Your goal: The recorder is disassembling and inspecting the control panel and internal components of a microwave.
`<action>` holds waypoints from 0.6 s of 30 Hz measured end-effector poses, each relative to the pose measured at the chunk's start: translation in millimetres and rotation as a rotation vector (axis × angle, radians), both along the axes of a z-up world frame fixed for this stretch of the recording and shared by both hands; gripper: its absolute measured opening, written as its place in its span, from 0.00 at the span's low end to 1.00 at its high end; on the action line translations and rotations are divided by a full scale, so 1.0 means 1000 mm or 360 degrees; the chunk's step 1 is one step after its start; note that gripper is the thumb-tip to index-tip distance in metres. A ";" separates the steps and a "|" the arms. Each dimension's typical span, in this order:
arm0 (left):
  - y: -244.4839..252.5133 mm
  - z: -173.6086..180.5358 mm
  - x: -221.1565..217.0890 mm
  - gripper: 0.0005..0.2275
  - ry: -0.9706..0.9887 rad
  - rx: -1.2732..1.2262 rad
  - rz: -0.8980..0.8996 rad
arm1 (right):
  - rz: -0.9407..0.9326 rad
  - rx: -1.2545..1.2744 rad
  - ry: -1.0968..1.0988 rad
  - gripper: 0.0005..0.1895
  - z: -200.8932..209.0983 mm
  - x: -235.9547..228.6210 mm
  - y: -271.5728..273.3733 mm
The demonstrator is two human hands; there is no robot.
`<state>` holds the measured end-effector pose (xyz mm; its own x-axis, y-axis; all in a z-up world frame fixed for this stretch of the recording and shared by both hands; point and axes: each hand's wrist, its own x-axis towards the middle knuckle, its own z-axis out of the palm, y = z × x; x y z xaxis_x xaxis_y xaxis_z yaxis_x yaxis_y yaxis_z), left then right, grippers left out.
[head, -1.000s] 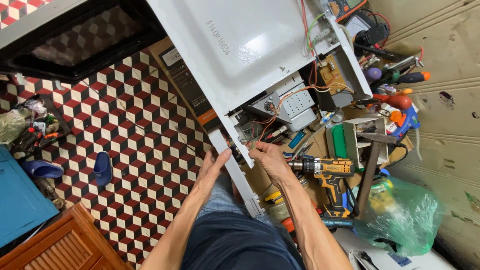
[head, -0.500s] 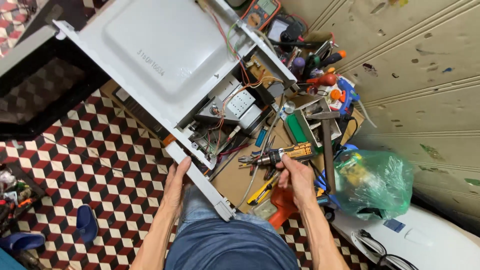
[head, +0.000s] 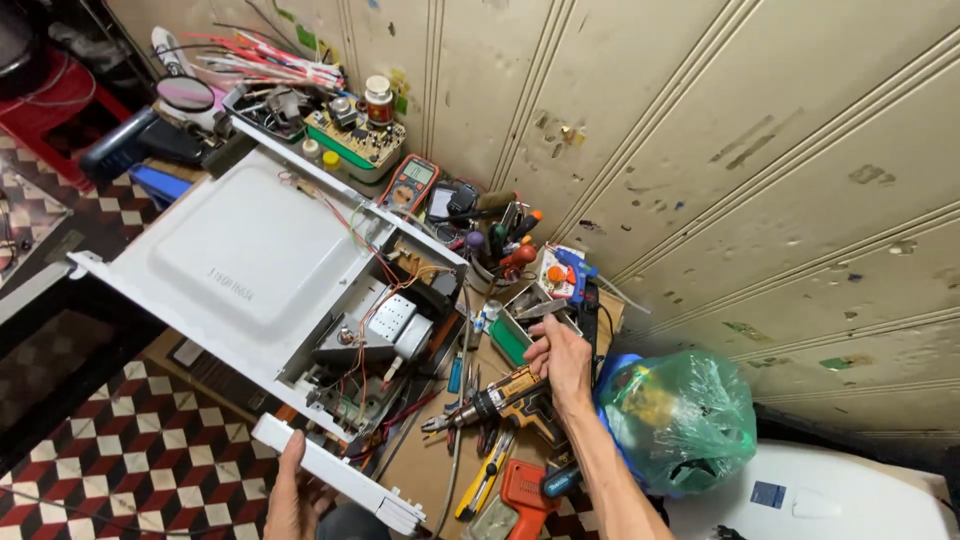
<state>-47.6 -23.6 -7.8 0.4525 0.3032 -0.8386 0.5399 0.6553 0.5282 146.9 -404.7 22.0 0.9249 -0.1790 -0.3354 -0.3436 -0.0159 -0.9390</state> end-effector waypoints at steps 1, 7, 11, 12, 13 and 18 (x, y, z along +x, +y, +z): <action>0.001 -0.002 0.000 0.37 -0.0015 0.0003 -0.0004 | -0.0004 0.0003 -0.0015 0.25 0.003 0.013 -0.004; 0.009 -0.037 0.001 0.37 0.0060 -0.0061 0.0092 | 0.0104 -0.0347 -0.0691 0.21 -0.006 0.102 -0.023; 0.006 -0.035 0.007 0.34 -0.0063 -0.0142 0.0263 | 0.0181 -0.0588 -0.0426 0.18 0.026 0.149 -0.012; 0.003 -0.027 0.010 0.32 -0.0076 -0.0191 0.0347 | 0.0224 -0.0685 -0.0412 0.17 0.027 0.162 -0.009; -0.002 -0.018 0.014 0.32 -0.0051 -0.0192 0.0374 | 0.0255 -0.0684 -0.0391 0.17 0.018 0.182 -0.015; -0.002 0.018 0.002 0.39 -0.0229 -0.0073 0.0075 | 0.0796 -0.1415 -0.0284 0.15 -0.029 0.244 -0.006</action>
